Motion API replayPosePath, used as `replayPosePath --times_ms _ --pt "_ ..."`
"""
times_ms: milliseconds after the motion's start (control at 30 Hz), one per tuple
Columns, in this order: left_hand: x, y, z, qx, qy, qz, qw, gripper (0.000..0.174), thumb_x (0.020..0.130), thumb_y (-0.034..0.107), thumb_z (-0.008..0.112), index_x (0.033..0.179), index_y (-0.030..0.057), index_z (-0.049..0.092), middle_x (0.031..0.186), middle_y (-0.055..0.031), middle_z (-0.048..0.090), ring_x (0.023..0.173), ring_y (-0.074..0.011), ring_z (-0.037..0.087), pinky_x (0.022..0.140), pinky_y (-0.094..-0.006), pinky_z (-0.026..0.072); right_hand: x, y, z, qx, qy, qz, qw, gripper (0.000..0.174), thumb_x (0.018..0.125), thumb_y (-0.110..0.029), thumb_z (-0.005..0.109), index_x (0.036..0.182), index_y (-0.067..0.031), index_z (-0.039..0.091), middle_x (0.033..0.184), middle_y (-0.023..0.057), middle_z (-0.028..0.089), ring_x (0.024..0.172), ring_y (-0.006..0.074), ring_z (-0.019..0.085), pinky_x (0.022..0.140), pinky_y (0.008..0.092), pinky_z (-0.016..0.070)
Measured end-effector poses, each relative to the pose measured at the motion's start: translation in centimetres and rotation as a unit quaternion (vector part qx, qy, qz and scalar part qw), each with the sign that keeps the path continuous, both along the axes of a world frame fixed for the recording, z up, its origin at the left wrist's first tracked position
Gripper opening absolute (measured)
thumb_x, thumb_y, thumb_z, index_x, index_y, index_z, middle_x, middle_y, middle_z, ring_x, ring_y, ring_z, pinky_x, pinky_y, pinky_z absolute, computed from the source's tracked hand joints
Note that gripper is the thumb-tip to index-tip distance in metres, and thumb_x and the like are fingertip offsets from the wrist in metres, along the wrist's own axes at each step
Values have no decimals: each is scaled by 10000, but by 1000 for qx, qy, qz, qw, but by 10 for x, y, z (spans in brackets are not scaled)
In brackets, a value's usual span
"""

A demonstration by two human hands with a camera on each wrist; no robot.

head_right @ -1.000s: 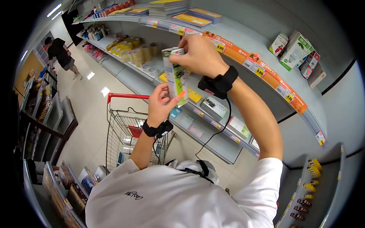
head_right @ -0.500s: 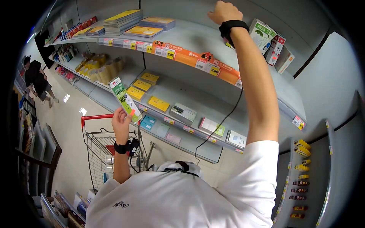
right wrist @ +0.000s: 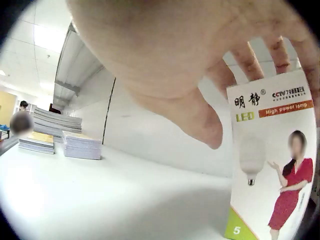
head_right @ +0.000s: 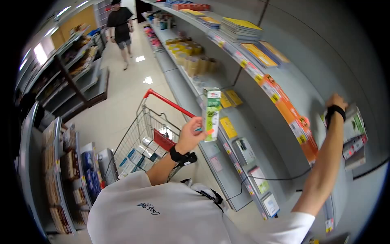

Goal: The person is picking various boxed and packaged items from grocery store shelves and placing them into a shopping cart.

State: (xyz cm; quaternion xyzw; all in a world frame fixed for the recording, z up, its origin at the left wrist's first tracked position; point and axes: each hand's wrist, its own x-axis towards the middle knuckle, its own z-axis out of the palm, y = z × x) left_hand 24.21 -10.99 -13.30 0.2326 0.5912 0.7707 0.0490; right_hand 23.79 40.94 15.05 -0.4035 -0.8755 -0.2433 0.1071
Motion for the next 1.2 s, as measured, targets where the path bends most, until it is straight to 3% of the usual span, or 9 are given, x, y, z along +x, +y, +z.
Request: replayPosePath --times_ms 100,267,433,567,700,767,900,1067,1200 --pt "5 -3 -5 6 -2 5 1000 426 815 -33 641 1205 4 474 1114 -69 588 1069 -138 566 871 -307 506 -5 8 4 -21 15 8 1000 359 809 -160 544 1142 -65 634 1253 214 592 1260 345 494 1043 527 325" --pt "22 -13 -2 41 -19 10 999 450 823 -16 660 1221 21 452 1120 -56 574 1060 -131 564 880 -298 492 -10 37 5 -48 21 101 993 343 815 -140 598 1140 -33 579 1147 238 629 1096 398 595 899 447 474" --pt "37 -30 -11 20 -10 49 999 479 823 -13 684 1229 27 434 1162 -63 541 1136 -148 526 907 -319 497 -16 -26 35 -30 83 267 960 329 831 -154 617 1125 -20 556 1104 246 633 1048 406 608 855 439 483" --pt "57 -43 -20 72 -16 75 994 622 801 -46 690 1313 39 348 1237 -69 497 1182 -192 514 956 -347 487 -4 -133 45 9 188 507 841 315 874 -176 621 1119 -1 530 1015 244 635 954 372 639 796 423 489" --pt "87 -70 -38 161 16 145 976 745 785 -98 624 1415 50 254 1269 -70 481 1204 -195 512 1004 -372 456 8 -259 18 -141 222 630 731 367 898 -195 636 1210 -31 530 1048 199 646 958 271 647 838 361 495" --pt "106 -90 -32 169 28 187 967 750 788 -82 652 1415 65 268 1239 -54 485 1159 -177 521 947 -349 496 7 -311 -6 -165 218 702 657 344 875 -165 661 1163 -10 557 1032 193 648 917 293 658 787 361 508" --pt "138 -141 -49 112 -13 306 945 707 812 -91 613 1423 31 277 1257 -82 513 1174 -186 525 1014 -336 434 -14 -390 -74 -290 159 761 559 344 847 -134 690 1138 5 569 1006 193 654 910 276 651 803 347 497" --pt "172 -213 -76 121 -41 380 916 643 840 -57 614 1403 10 310 1263 -96 532 1170 -185 533 1007 -334 435 -15 -483 -159 -391 52 776 493 330 806 -149 731 1078 -13 604 811 117 629 625 180 516 603 314 452" --pt "207 -261 -100 119 -69 435 890 498 850 15 646 1303 13 440 1152 -87 608 1031 -169 603 903 -318 492 1 -550 -220 -436 -48 762 477 360 789 -207 758 1050 -5 616 728 117 597 585 171 504 565 320 440"
